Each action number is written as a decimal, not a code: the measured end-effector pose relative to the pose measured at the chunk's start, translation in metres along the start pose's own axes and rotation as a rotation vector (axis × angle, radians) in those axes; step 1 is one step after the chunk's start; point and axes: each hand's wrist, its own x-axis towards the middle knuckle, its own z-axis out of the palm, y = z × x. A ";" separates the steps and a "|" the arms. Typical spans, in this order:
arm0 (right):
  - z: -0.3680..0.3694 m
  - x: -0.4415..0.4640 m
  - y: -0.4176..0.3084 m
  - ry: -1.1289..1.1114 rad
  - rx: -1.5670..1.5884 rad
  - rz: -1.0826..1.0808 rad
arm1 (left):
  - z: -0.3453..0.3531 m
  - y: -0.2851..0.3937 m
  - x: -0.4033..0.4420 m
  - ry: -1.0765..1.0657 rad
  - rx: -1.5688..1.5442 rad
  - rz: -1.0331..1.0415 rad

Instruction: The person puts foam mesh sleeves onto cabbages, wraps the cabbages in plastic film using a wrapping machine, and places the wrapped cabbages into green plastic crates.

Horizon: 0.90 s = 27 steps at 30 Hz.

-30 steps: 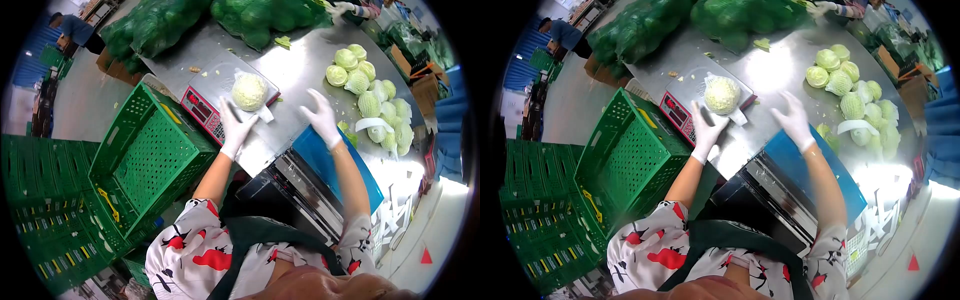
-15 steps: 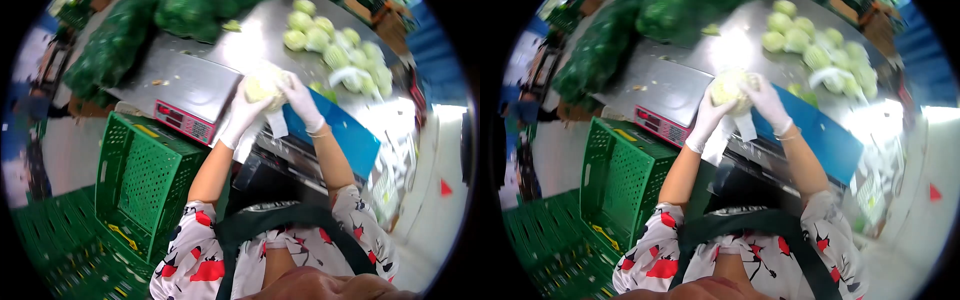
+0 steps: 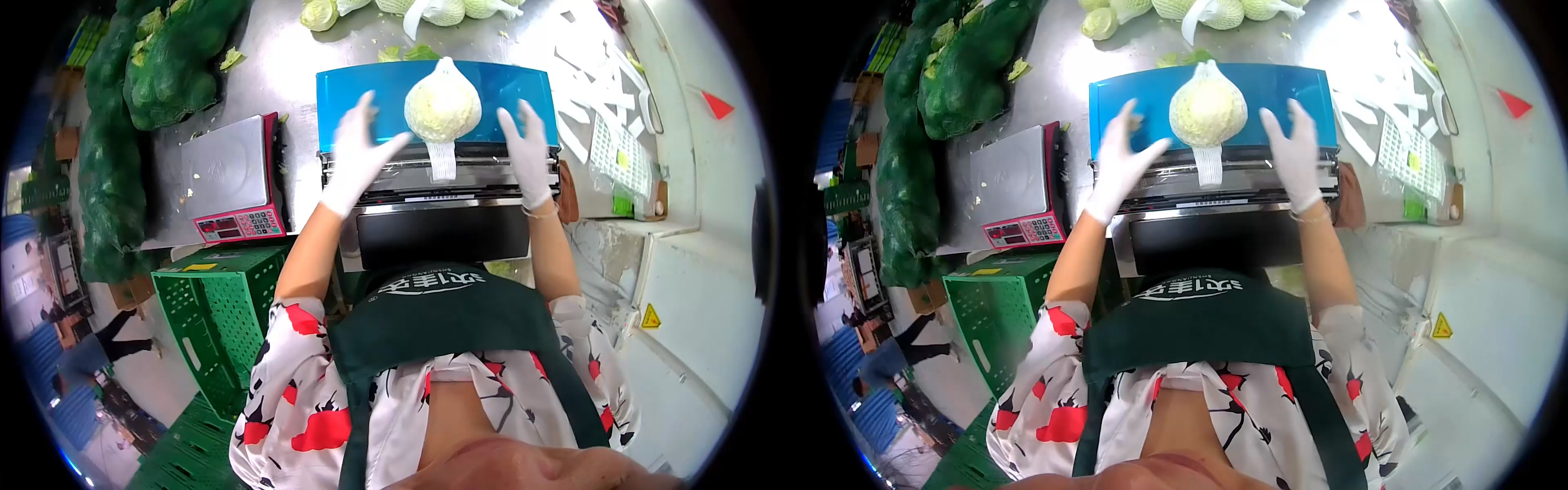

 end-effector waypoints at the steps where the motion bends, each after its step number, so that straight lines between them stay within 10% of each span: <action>1: -0.019 -0.011 0.005 0.093 -0.116 -0.087 | -0.017 -0.011 -0.019 0.045 0.124 0.035; 5: -0.042 -0.067 0.057 0.005 -0.679 0.186 | -0.039 -0.056 -0.095 0.087 0.485 -0.022; 9: -0.004 -0.077 0.045 0.142 -0.979 0.010 | -0.012 -0.042 -0.101 0.089 0.662 -0.140; 15: 0.009 -0.073 0.059 -0.014 -0.369 0.160 | 0.019 -0.041 -0.090 0.220 0.016 -0.197; 17: -0.015 -0.068 0.043 -0.104 0.366 0.383 | -0.003 -0.010 -0.077 0.107 -0.569 -0.519; 20: -0.054 -0.061 0.023 -0.219 0.508 0.412 | -0.012 -0.027 -0.077 -0.069 -0.675 -0.507; 27: -0.088 -0.051 0.025 -0.131 -0.214 -0.346 | -0.005 -0.055 -0.079 -0.127 -0.432 -0.319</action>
